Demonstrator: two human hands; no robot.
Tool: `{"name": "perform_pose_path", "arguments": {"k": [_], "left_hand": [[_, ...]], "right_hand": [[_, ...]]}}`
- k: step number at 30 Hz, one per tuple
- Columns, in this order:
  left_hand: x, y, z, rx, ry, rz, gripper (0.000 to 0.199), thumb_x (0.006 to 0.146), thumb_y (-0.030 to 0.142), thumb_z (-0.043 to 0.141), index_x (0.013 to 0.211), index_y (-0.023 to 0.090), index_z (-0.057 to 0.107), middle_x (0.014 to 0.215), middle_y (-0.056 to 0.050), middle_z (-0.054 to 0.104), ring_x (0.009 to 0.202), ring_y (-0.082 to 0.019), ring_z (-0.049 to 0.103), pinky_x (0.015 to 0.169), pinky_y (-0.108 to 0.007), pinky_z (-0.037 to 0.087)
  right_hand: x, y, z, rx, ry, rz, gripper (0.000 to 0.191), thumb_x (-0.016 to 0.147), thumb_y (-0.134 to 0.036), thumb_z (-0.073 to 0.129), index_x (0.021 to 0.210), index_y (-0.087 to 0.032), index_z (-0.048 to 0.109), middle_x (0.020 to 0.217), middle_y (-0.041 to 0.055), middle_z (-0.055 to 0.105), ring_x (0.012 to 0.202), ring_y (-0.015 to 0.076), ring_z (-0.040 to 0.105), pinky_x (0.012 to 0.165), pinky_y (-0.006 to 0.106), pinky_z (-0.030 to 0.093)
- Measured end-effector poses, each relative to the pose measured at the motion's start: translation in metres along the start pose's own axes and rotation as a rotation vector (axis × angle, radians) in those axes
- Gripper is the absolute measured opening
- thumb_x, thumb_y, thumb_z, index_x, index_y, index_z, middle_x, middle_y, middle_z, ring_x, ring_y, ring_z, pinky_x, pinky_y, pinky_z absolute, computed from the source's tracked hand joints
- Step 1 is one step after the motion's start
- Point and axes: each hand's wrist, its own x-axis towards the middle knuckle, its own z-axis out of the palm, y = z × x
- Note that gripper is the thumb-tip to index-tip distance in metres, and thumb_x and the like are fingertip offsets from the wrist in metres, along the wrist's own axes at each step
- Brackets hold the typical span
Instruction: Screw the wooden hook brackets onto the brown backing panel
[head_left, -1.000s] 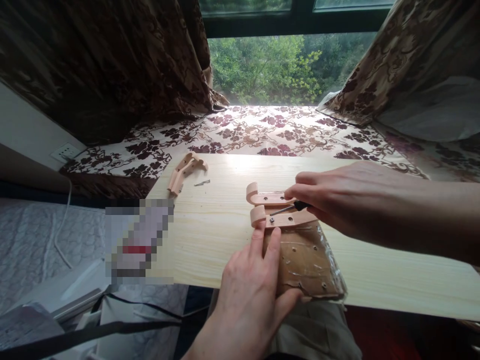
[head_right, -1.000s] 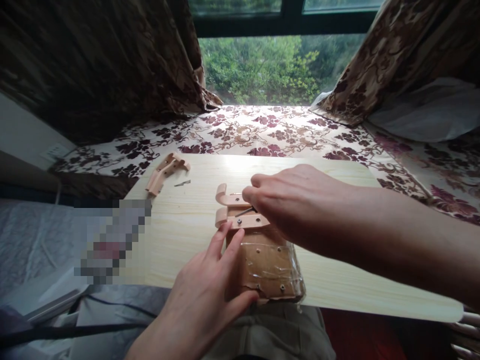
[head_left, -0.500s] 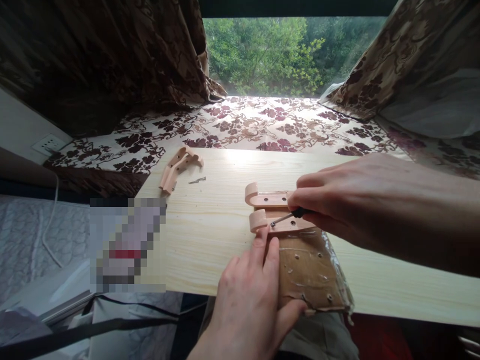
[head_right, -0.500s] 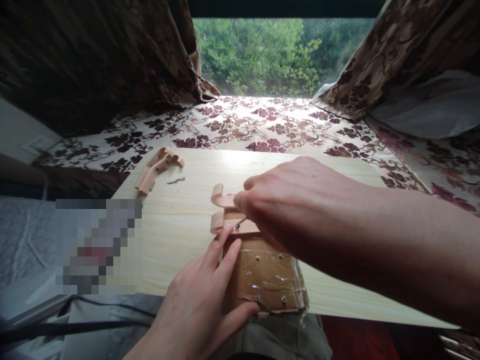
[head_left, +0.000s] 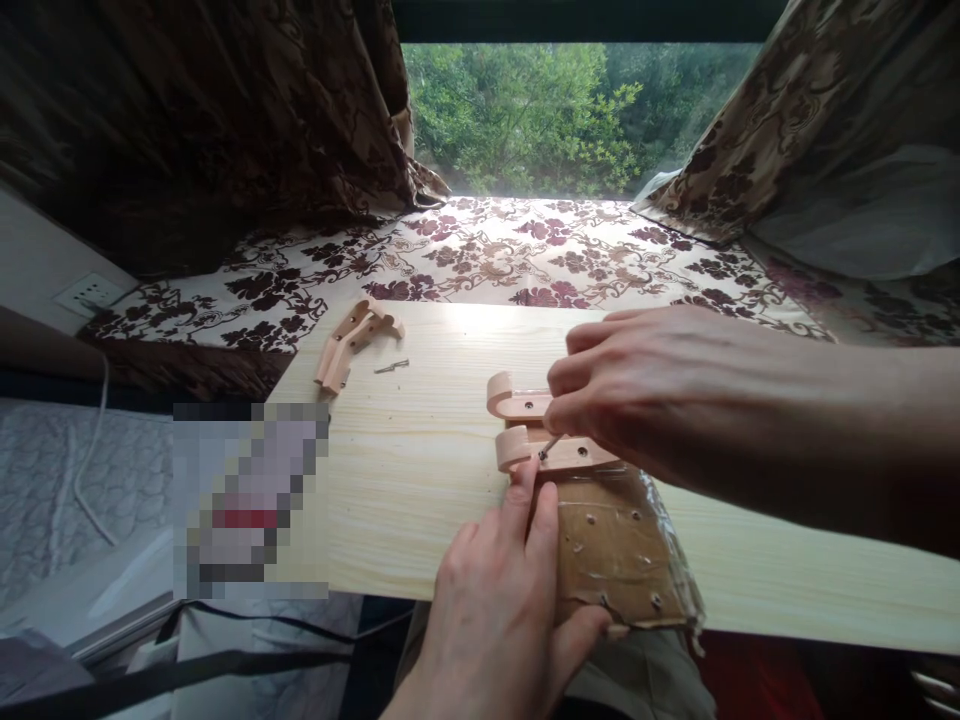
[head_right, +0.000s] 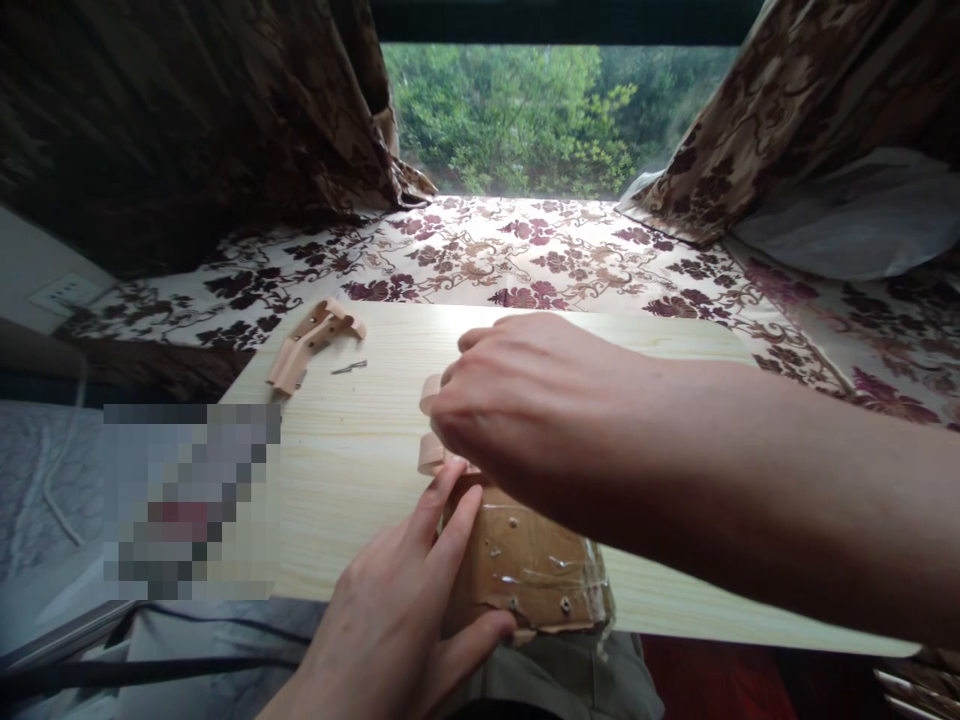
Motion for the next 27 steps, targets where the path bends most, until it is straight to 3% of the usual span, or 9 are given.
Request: {"name": "perform_pose_path", "arguments": {"k": [3,7,15,22,27], "left_hand": [[0.001,0.001,-0.003,-0.02,-0.072,-0.025,0.086,0.071,0.043,0.074,0.142,0.012,0.036,0.155,-0.019,0.018,0.114,-0.036,0.057,0.089,-0.051,0.051],[0.002,0.003,-0.004,-0.026,-0.092,-0.048,0.083,0.072,0.041,0.074,0.14,0.011,0.037,0.155,-0.019,0.016,0.116,-0.037,0.056,0.09,-0.052,0.051],[-0.002,-0.003,0.004,0.007,0.044,0.045,0.079,0.07,0.032,0.075,0.137,0.011,0.038,0.151,-0.023,0.027,0.109,-0.035,0.061,0.084,-0.05,0.055],[-0.006,-0.005,0.006,0.059,0.062,0.063,0.073,0.075,0.034,0.069,0.137,0.014,0.036,0.156,-0.016,0.019,0.115,-0.033,0.057,0.089,-0.047,0.054],[-0.006,-0.004,0.004,0.046,0.032,0.035,0.072,0.076,0.036,0.069,0.137,0.015,0.038,0.156,-0.014,0.018,0.116,-0.033,0.056,0.091,-0.047,0.053]], "right_hand": [[0.007,0.005,-0.003,-0.068,-0.195,-0.19,0.015,0.083,-0.015,0.058,0.071,-0.022,0.062,0.072,0.0015,0.062,0.065,0.0163,0.051,0.063,0.033,0.036],[0.006,0.013,-0.005,-0.068,-0.161,-0.173,0.013,0.085,-0.015,0.054,0.077,-0.023,0.06,0.079,0.0024,0.061,0.069,0.0169,0.05,0.066,0.034,0.038],[-0.001,0.011,-0.008,-0.026,-0.064,-0.218,0.014,0.086,-0.014,0.05,0.083,-0.022,0.06,0.089,0.0027,0.061,0.078,0.0167,0.052,0.068,0.032,0.039],[0.008,0.012,-0.011,-0.063,-0.146,-0.183,0.016,0.088,-0.013,0.046,0.075,-0.018,0.053,0.072,0.0014,0.055,0.06,0.0122,0.042,0.055,0.03,0.033],[0.009,0.005,-0.013,-0.113,-0.146,-0.119,0.012,0.084,-0.013,0.05,0.076,-0.018,0.056,0.072,0.0007,0.055,0.057,0.0119,0.041,0.052,0.031,0.03]]}}
